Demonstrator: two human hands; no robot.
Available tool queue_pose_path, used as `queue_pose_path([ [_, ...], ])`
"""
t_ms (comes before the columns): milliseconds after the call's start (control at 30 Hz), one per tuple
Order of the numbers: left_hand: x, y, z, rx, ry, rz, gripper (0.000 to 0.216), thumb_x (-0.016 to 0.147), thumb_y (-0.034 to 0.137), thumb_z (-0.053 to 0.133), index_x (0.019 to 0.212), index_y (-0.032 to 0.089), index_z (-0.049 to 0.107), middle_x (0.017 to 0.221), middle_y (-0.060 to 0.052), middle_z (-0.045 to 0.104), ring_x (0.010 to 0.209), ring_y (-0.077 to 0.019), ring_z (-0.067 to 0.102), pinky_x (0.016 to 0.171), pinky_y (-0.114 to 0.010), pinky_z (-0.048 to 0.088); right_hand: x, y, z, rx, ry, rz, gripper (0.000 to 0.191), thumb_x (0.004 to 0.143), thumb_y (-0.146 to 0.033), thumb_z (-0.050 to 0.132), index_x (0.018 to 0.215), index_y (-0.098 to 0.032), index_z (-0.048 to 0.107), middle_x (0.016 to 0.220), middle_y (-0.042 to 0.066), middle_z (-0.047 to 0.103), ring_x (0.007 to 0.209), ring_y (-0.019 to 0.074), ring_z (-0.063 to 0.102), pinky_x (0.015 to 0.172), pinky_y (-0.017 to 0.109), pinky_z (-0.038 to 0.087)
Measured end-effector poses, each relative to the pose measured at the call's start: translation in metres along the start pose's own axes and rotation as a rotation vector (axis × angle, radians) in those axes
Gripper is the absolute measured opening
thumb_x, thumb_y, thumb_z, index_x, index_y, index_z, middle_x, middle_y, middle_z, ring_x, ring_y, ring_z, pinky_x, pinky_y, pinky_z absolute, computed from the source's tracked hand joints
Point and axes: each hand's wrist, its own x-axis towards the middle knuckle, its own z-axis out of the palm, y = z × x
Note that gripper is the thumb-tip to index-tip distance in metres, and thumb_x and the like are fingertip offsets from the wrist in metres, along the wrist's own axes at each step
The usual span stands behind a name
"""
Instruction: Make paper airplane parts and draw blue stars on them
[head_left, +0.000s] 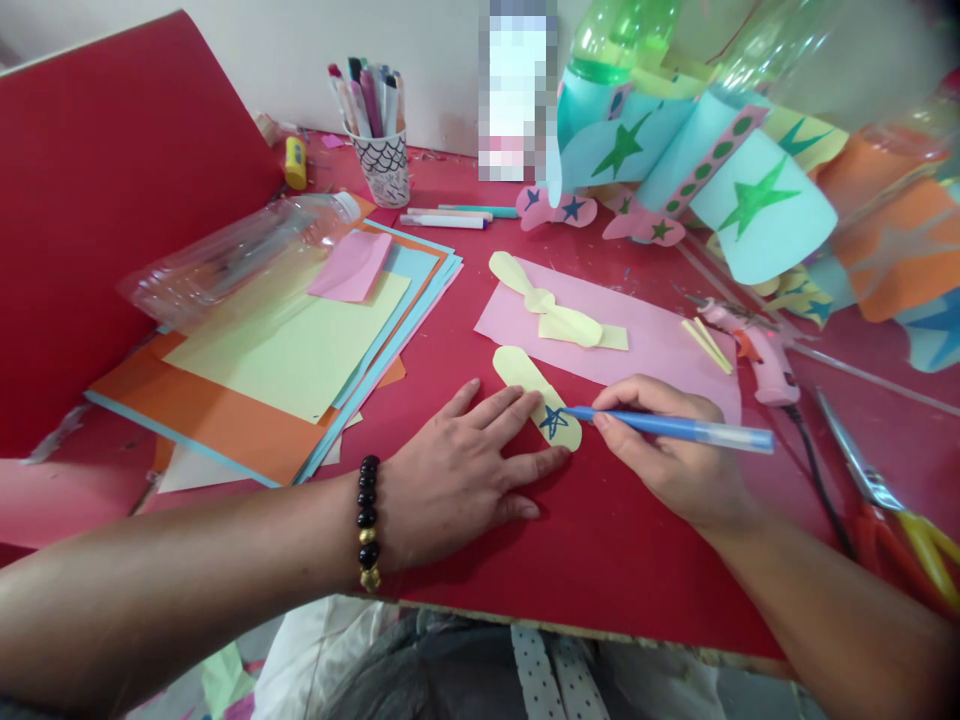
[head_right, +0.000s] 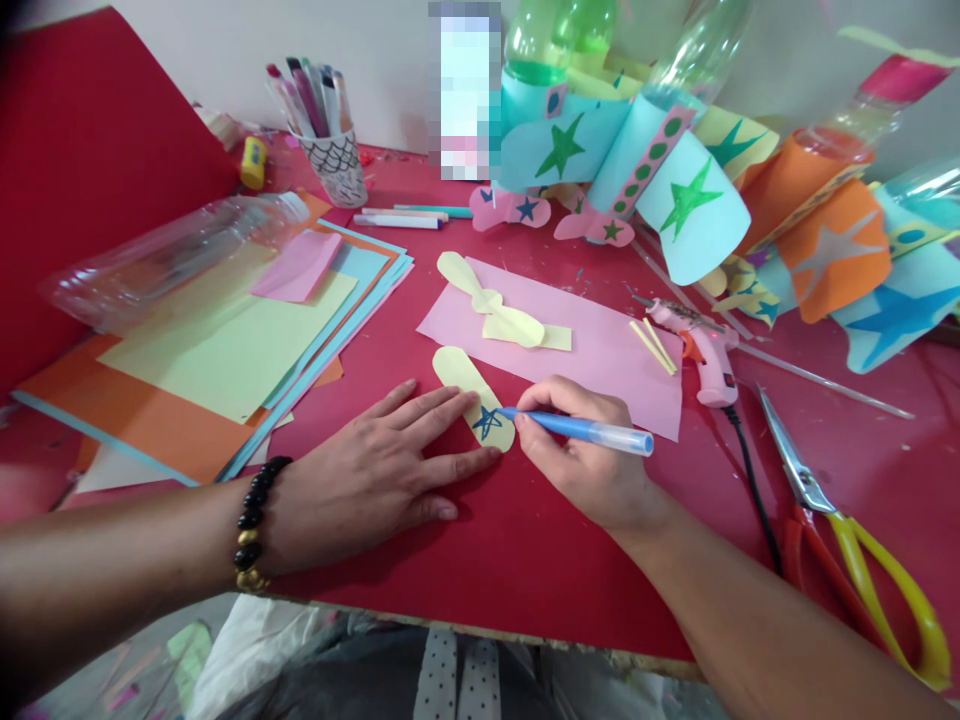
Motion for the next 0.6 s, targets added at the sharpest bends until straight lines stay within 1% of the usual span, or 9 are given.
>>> queue_pose_path([
  [200, 0.0002, 0.0007, -0.0012, -0.008, 0.000, -0.002, 0.052, 0.095, 0.051, 0.043, 0.144, 0.036, 0.040, 0.154, -0.013, 0.031, 0.141, -0.0328, 0.030, 0.111, -0.055, 0.027, -0.0005, 0.0013, 0.0005, -0.002, 0.008, 0.015, 0.003, 0.083, -0.016, 0.061, 0.082, -0.018, 0.062, 0.064, -0.004, 0.058, 0.051, 0.0082, 0.047, 0.049, 0.022, 0.039],
  [400, 0.0002, 0.0001, -0.0012, -0.009, -0.011, 0.005, 0.052, 0.096, 0.052, 0.041, 0.146, 0.037, 0.037, 0.155, -0.013, 0.029, 0.142, -0.0326, 0.029, 0.111, -0.057, 0.026, 0.0004, 0.0008, 0.0007, -0.010, 0.007, 0.017, 0.002, 0.083, -0.017, 0.061, 0.082, -0.018, 0.063, 0.065, -0.003, 0.060, 0.052, 0.0092, 0.048, 0.050, 0.023, 0.039],
  [600, 0.0002, 0.0005, -0.0010, -0.012, 0.004, 0.000, 0.052, 0.095, 0.052, 0.044, 0.144, 0.036, 0.040, 0.154, -0.012, 0.031, 0.141, -0.0327, 0.031, 0.111, -0.056, 0.027, -0.0003, 0.0002, 0.0000, -0.009, -0.003, 0.017, 0.004, 0.083, -0.016, 0.061, 0.082, -0.019, 0.063, 0.064, -0.004, 0.059, 0.051, 0.0088, 0.048, 0.049, 0.023, 0.039],
])
